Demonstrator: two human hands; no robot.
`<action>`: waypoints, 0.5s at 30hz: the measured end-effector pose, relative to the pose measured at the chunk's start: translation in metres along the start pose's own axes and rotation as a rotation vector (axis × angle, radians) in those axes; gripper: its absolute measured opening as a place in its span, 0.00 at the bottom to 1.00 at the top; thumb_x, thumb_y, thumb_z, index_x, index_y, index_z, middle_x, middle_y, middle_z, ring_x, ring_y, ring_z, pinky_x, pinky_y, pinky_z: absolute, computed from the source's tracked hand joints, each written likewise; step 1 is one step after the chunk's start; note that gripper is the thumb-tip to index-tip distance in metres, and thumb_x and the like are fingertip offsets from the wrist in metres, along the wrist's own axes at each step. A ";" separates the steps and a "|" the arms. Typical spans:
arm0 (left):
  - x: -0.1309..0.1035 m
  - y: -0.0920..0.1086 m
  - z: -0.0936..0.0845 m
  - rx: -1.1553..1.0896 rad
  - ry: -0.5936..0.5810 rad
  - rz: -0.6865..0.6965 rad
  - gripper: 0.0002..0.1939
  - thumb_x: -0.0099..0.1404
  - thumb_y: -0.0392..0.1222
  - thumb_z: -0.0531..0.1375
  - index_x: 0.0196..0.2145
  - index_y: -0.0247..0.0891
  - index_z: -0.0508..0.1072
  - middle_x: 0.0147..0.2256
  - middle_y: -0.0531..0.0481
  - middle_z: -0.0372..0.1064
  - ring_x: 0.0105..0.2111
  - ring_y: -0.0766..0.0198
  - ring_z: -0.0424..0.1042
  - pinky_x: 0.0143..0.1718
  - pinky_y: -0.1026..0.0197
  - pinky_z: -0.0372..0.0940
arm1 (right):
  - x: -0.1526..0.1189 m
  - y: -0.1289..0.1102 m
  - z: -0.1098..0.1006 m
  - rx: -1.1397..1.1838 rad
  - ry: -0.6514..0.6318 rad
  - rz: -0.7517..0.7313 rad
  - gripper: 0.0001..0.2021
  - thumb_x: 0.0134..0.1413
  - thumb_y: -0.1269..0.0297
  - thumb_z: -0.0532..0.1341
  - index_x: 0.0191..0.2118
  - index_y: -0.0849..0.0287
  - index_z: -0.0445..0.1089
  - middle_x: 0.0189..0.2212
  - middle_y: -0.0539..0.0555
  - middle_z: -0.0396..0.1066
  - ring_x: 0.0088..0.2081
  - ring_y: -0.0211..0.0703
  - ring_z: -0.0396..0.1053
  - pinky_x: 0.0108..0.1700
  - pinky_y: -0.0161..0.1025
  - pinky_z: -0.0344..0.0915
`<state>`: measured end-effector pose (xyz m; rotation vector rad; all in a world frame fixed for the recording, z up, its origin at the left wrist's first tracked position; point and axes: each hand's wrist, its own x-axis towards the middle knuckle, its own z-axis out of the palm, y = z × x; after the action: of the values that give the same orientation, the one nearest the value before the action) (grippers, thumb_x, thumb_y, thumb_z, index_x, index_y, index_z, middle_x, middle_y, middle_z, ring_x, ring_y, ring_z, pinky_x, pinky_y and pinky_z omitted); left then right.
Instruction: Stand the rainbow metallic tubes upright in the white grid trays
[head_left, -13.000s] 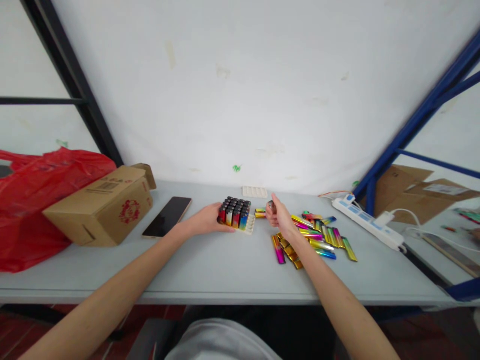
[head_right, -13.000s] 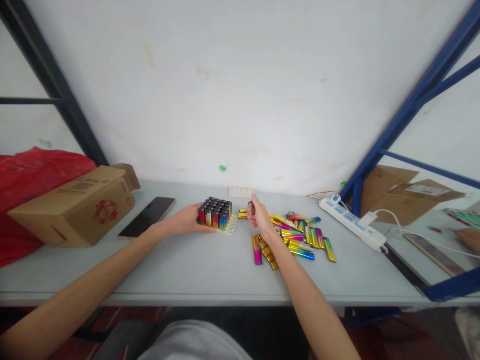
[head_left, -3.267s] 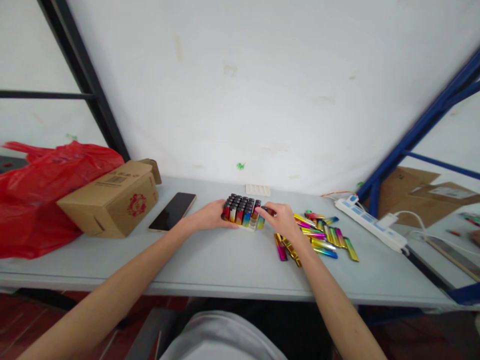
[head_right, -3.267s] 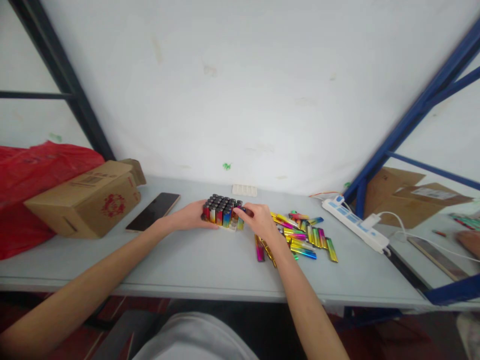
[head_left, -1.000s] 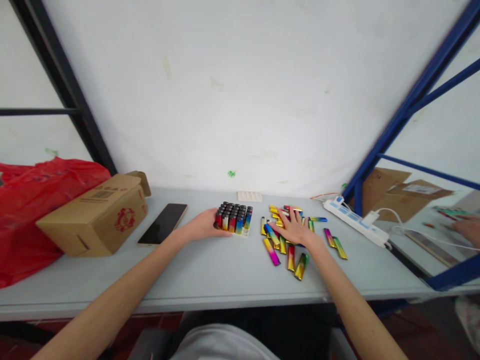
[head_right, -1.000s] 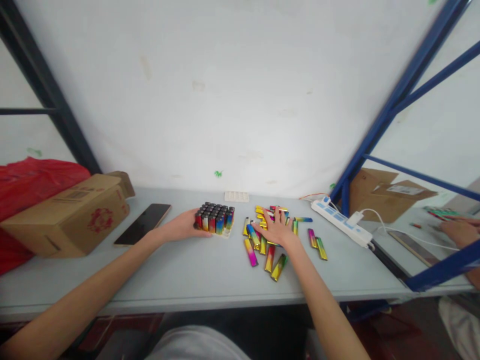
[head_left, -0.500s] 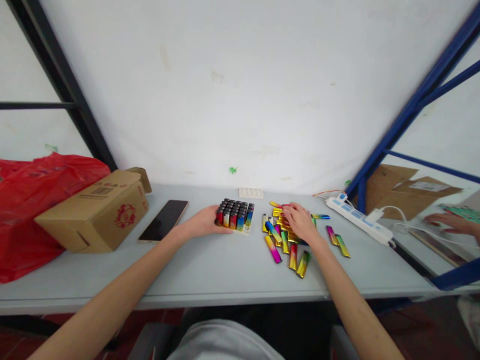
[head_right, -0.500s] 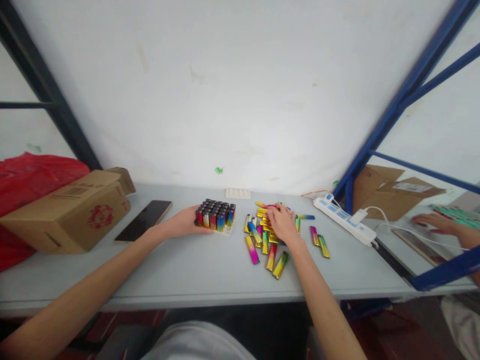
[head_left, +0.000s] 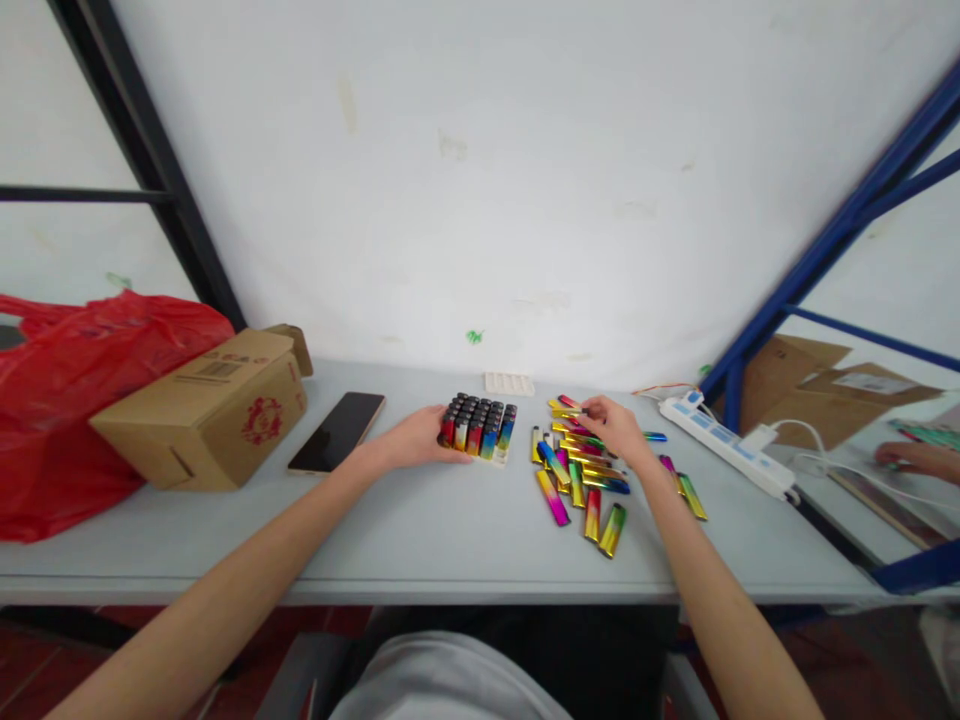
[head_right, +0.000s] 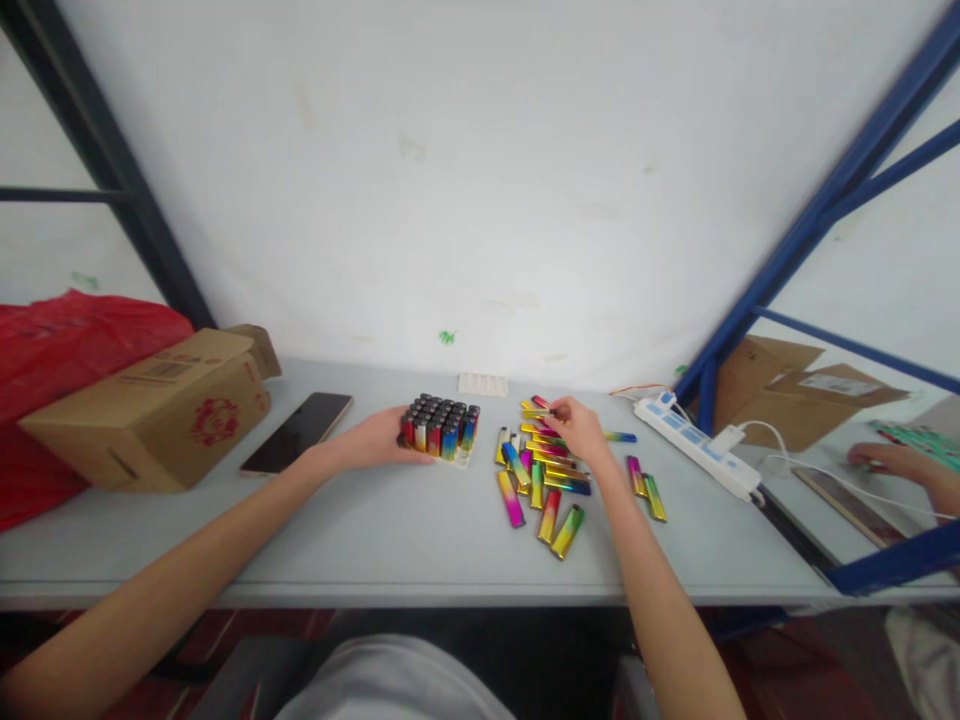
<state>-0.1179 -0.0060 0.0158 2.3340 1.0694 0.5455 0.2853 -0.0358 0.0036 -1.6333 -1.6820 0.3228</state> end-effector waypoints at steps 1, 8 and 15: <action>0.000 0.000 0.000 0.001 -0.002 -0.008 0.37 0.51 0.66 0.72 0.50 0.40 0.77 0.50 0.43 0.79 0.47 0.46 0.79 0.54 0.51 0.73 | 0.003 -0.006 0.002 0.124 0.033 0.017 0.16 0.53 0.51 0.70 0.42 0.57 0.75 0.36 0.57 0.81 0.38 0.51 0.78 0.44 0.47 0.72; 0.000 0.000 -0.001 -0.011 0.011 0.057 0.36 0.52 0.67 0.71 0.50 0.40 0.77 0.50 0.44 0.80 0.47 0.46 0.79 0.54 0.52 0.72 | 0.022 -0.062 0.029 0.816 0.065 0.122 0.26 0.40 0.45 0.76 0.43 0.54 0.75 0.39 0.52 0.80 0.41 0.45 0.77 0.46 0.43 0.74; 0.000 0.000 0.000 -0.038 -0.004 0.085 0.35 0.53 0.65 0.72 0.51 0.40 0.76 0.50 0.45 0.80 0.48 0.47 0.79 0.54 0.53 0.72 | -0.008 -0.096 0.054 1.085 -0.169 0.154 0.25 0.50 0.40 0.72 0.44 0.49 0.65 0.26 0.43 0.71 0.21 0.34 0.60 0.24 0.33 0.60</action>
<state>-0.1179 -0.0062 0.0160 2.3549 0.9533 0.5879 0.1777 -0.0410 0.0260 -0.9004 -1.1134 1.2232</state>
